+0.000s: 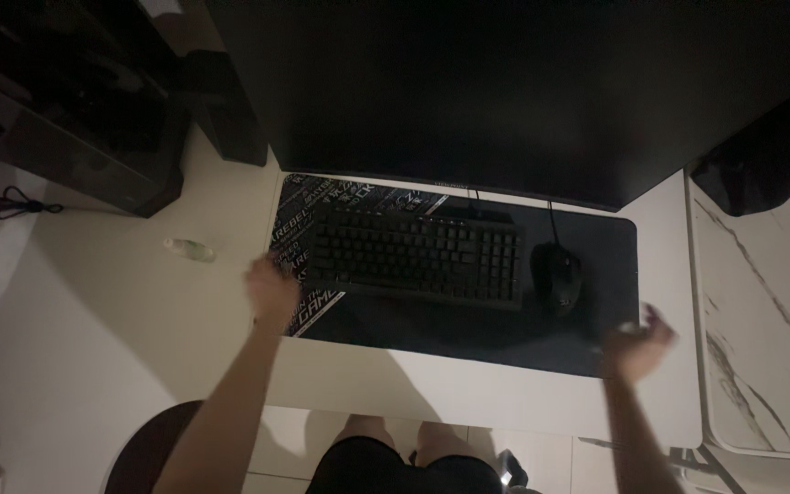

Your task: The person wipes a desk surface and keyboard with a tissue, then sweeps debris from the floor into a dustpan. They also reposition an office chair and handle a spray bottle.

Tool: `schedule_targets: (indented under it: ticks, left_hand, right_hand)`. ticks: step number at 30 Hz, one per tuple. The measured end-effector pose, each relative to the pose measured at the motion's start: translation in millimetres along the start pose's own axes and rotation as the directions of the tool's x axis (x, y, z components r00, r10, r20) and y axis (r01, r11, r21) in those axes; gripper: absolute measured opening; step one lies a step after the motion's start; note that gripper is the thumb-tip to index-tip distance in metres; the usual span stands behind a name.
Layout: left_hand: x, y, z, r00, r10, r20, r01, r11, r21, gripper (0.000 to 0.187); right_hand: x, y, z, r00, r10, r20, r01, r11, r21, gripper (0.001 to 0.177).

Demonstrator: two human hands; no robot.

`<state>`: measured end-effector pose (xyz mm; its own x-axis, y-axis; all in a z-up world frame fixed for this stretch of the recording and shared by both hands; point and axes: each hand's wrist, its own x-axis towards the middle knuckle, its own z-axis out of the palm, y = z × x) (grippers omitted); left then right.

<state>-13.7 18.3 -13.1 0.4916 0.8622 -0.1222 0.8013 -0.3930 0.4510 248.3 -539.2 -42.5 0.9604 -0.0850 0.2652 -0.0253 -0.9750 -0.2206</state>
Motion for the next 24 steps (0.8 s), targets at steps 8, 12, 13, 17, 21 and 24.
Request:
schedule_targets:
  ticks: [8, 12, 13, 17, 21, 24]
  left_hand:
    - [-16, 30, 24, 0.987, 0.128, 0.096, -0.080, 0.913, -0.401, 0.050]
    - [-20, 48, -2, 0.939, -0.126, 0.319, 0.260, 0.868, -0.423, 0.053]
    - [-20, 49, -6, 0.946, -0.097, 0.308, 0.227, 0.877, -0.423, 0.052]
    - [-20, 45, -7, 0.952, -0.061, 0.300, 0.196, 0.875, -0.442, 0.051]
    - [-19, 38, 0, 0.962, -0.020, 0.271, 0.142, 0.888, -0.438, 0.050]
    - [-20, 34, 2, 0.964, -0.003, 0.266, 0.119, 0.899, -0.422, 0.050]
  right_hand:
    - [-62, -156, -14, 0.769, 0.014, 0.639, -0.313, 0.880, 0.357, 0.057]
    - [-77, -146, 19, 0.901, -0.146, 0.409, -0.062, 0.888, 0.455, 0.050]
    - [-79, -143, 22, 0.900, -0.139, 0.413, -0.066, 0.893, 0.445, 0.051]
    - [-89, -136, 14, 0.801, 0.038, 0.597, -0.407, 0.766, 0.498, 0.061]
    - [-95, -136, 11, 0.791, 0.039, 0.610, -0.465, 0.686, 0.559, 0.061]
    - [-92, -137, 8, 0.772, 0.048, 0.634, -0.483, 0.692, 0.536, 0.063]
